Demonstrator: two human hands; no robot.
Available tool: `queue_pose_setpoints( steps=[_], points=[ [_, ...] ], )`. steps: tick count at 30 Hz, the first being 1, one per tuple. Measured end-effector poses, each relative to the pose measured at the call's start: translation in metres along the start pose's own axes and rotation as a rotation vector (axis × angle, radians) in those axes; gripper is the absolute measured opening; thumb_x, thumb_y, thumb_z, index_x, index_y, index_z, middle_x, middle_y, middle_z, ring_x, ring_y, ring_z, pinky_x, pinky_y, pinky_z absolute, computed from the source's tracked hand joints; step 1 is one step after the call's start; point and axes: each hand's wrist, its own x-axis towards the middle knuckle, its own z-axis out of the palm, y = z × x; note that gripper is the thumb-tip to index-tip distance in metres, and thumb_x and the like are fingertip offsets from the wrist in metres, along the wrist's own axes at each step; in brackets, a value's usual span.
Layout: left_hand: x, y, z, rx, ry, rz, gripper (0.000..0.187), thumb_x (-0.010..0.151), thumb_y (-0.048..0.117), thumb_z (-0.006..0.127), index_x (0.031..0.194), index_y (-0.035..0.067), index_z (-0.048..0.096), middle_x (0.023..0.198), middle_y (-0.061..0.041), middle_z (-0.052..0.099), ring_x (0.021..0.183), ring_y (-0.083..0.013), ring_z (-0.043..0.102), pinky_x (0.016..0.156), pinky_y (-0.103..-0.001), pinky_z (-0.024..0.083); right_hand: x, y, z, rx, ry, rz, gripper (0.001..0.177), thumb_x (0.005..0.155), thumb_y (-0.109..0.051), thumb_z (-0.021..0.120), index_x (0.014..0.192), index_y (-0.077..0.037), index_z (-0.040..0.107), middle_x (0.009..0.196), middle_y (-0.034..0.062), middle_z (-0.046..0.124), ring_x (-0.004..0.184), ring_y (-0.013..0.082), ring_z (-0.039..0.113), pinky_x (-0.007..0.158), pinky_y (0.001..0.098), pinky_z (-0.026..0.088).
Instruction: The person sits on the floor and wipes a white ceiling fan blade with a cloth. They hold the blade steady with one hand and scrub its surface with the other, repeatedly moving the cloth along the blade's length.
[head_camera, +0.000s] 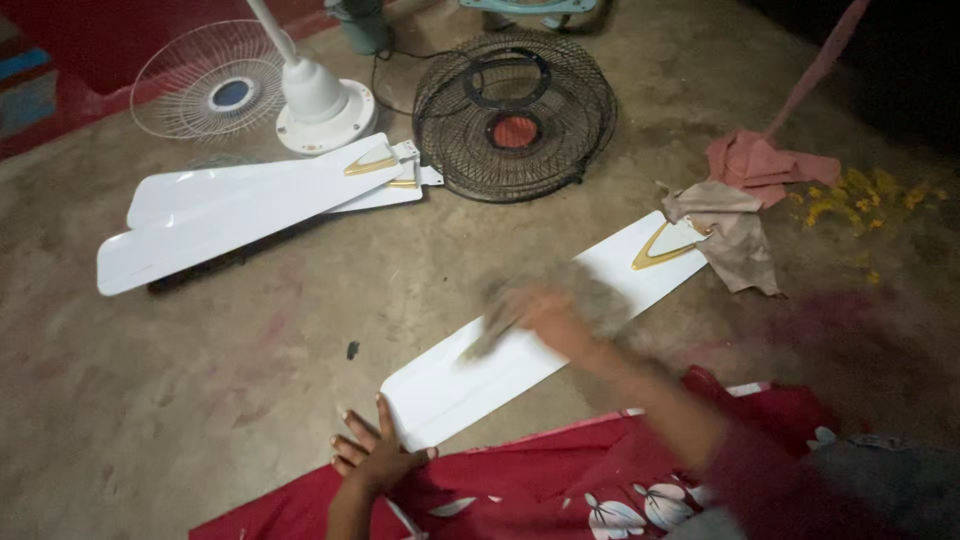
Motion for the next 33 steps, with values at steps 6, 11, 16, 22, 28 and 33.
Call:
queue_pose_setpoints(
  steps=[6,11,16,22,28,33],
  points=[
    [-0.015,0.012,-0.004,-0.01,-0.014,0.005,0.141,0.073,0.077,0.078,0.16,0.037,-0.026,0.151,-0.032,-0.054,0.137,-0.0703,-0.035,0.115,-0.075,-0.006,0.008,0.051,-0.039,-0.753,0.235,0.264,0.054,0.082,-0.033,0.067,0.133,-0.013,0.062,0.136,0.0228,0.059,0.121,0.0398,0.054,0.098,0.0545,0.042],
    [-0.011,0.013,-0.006,-0.024,0.044,-0.01,0.143,0.069,0.075,0.081,0.161,0.041,-0.023,0.155,-0.028,-0.049,0.14,-0.0678,-0.031,0.117,-0.074,-0.004,-0.007,-0.122,0.04,-0.306,0.08,-0.099,0.03,0.083,-0.024,0.064,0.102,-0.005,0.077,0.135,0.0287,0.06,0.131,0.0423,0.048,0.111,0.055,0.032],
    [-0.018,0.014,-0.006,0.008,0.021,-0.003,0.119,0.073,0.077,0.076,0.155,0.037,-0.001,0.156,-0.031,-0.048,0.141,-0.0679,-0.031,0.117,-0.074,-0.002,-0.027,-0.152,0.029,0.013,-0.295,-0.273,0.033,0.089,-0.03,0.067,0.115,-0.012,0.076,0.136,0.0186,0.06,0.127,0.0367,0.052,0.105,0.0532,0.039],
    [-0.019,0.012,-0.01,-0.001,0.026,-0.011,0.142,0.073,0.076,0.08,0.16,0.038,-0.025,0.154,-0.033,-0.049,0.141,-0.0681,-0.032,0.117,-0.073,-0.003,-0.013,0.006,-0.06,-0.373,0.091,0.057,0.025,0.083,-0.027,0.07,0.104,-0.012,0.071,0.136,0.0229,0.062,0.123,0.0426,0.056,0.092,0.0568,0.045],
    [-0.007,0.016,-0.011,0.061,0.118,0.016,0.137,0.072,0.082,0.073,0.163,0.037,-0.019,0.157,-0.032,-0.04,0.143,-0.0689,-0.021,0.117,-0.076,0.002,-0.013,-0.114,0.058,-0.529,-0.002,0.156,0.049,0.092,-0.037,0.062,0.133,-0.01,0.064,0.149,0.02,0.051,0.137,0.038,0.045,0.112,0.0574,0.033],
    [-0.005,0.009,0.007,0.024,0.089,0.005,0.123,0.073,0.079,0.074,0.163,0.037,0.001,0.16,-0.032,-0.042,0.144,-0.069,-0.026,0.117,-0.075,-0.002,-0.038,-0.168,0.07,-0.164,-0.071,-0.249,0.036,0.086,-0.023,0.063,0.118,-0.009,0.073,0.131,0.0155,0.062,0.127,0.0366,0.051,0.108,0.0548,0.035]
  ],
)
